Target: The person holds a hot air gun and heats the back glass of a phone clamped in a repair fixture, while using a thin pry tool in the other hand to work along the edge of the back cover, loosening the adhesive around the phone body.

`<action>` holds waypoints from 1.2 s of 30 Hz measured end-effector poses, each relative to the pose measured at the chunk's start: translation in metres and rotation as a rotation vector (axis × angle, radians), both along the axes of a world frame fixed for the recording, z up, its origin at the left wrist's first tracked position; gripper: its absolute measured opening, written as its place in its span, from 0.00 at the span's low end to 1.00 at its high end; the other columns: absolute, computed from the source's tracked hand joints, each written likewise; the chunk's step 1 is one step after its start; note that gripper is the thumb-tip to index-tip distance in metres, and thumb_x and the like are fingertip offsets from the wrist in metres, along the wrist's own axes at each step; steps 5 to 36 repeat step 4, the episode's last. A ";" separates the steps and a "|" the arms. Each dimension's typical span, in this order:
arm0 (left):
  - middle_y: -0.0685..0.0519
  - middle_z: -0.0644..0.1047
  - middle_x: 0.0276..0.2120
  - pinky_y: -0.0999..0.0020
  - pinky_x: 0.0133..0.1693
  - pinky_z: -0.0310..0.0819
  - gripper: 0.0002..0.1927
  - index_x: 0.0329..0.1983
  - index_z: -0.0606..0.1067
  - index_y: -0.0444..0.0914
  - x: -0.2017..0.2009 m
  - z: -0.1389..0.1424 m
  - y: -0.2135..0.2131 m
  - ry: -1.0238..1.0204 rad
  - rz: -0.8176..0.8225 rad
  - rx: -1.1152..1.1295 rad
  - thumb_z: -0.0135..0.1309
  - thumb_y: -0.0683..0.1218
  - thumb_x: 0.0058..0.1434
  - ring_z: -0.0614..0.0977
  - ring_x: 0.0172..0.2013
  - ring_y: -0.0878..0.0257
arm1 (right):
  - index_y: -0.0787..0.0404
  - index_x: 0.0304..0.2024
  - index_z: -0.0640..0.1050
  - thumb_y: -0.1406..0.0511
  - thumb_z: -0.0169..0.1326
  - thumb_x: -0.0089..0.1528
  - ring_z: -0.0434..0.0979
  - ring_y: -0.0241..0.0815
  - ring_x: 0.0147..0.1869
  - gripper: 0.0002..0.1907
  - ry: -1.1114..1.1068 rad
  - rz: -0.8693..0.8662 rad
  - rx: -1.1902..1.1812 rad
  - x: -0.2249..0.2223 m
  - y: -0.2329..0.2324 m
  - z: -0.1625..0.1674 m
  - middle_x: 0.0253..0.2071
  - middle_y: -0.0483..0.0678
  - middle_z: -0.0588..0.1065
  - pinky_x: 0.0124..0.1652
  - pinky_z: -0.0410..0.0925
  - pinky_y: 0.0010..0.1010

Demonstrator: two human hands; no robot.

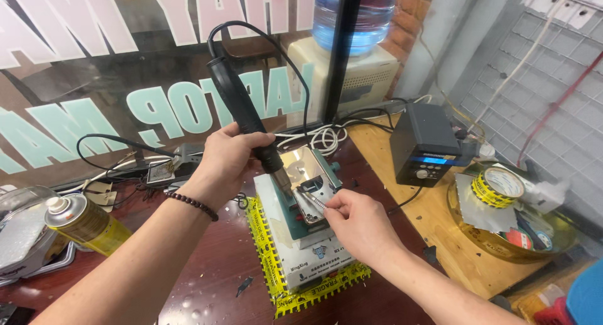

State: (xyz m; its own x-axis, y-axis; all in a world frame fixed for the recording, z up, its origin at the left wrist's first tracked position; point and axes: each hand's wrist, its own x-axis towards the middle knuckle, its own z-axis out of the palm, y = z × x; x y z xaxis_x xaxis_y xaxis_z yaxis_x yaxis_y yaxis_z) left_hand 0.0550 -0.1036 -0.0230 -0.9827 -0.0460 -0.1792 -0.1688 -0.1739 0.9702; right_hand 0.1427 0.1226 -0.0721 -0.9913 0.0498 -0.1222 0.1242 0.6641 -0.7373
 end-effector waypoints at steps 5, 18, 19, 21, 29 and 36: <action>0.51 0.78 0.27 0.73 0.22 0.67 0.06 0.36 0.76 0.33 0.002 -0.011 -0.007 -0.009 0.010 0.095 0.61 0.37 0.57 0.72 0.20 0.67 | 0.61 0.40 0.82 0.63 0.58 0.59 0.84 0.38 0.34 0.10 0.010 0.017 0.030 -0.005 -0.001 -0.007 0.31 0.47 0.84 0.38 0.73 0.30; 0.51 0.78 0.27 0.73 0.22 0.67 0.06 0.36 0.76 0.33 0.002 -0.011 -0.007 -0.009 0.010 0.095 0.61 0.37 0.57 0.72 0.20 0.67 | 0.61 0.40 0.82 0.63 0.58 0.59 0.84 0.38 0.34 0.10 0.010 0.017 0.030 -0.005 -0.001 -0.007 0.31 0.47 0.84 0.38 0.73 0.30; 0.51 0.78 0.27 0.73 0.22 0.67 0.06 0.36 0.76 0.33 0.002 -0.011 -0.007 -0.009 0.010 0.095 0.61 0.37 0.57 0.72 0.20 0.67 | 0.61 0.40 0.82 0.63 0.58 0.59 0.84 0.38 0.34 0.10 0.010 0.017 0.030 -0.005 -0.001 -0.007 0.31 0.47 0.84 0.38 0.73 0.30; 0.51 0.78 0.27 0.73 0.22 0.67 0.06 0.36 0.76 0.33 0.002 -0.011 -0.007 -0.009 0.010 0.095 0.61 0.37 0.57 0.72 0.20 0.67 | 0.61 0.40 0.82 0.63 0.58 0.59 0.84 0.38 0.34 0.10 0.010 0.017 0.030 -0.005 -0.001 -0.007 0.31 0.47 0.84 0.38 0.73 0.30; 0.51 0.78 0.27 0.73 0.22 0.67 0.06 0.36 0.76 0.33 0.002 -0.011 -0.007 -0.009 0.010 0.095 0.61 0.37 0.57 0.72 0.20 0.67 | 0.61 0.40 0.82 0.63 0.58 0.59 0.84 0.38 0.34 0.10 0.010 0.017 0.030 -0.005 -0.001 -0.007 0.31 0.47 0.84 0.38 0.73 0.30; 0.51 0.78 0.27 0.73 0.22 0.67 0.06 0.36 0.76 0.33 0.002 -0.011 -0.007 -0.009 0.010 0.095 0.61 0.37 0.57 0.72 0.20 0.67 | 0.61 0.40 0.82 0.63 0.58 0.59 0.84 0.38 0.34 0.10 0.010 0.017 0.030 -0.005 -0.001 -0.007 0.31 0.47 0.84 0.38 0.73 0.30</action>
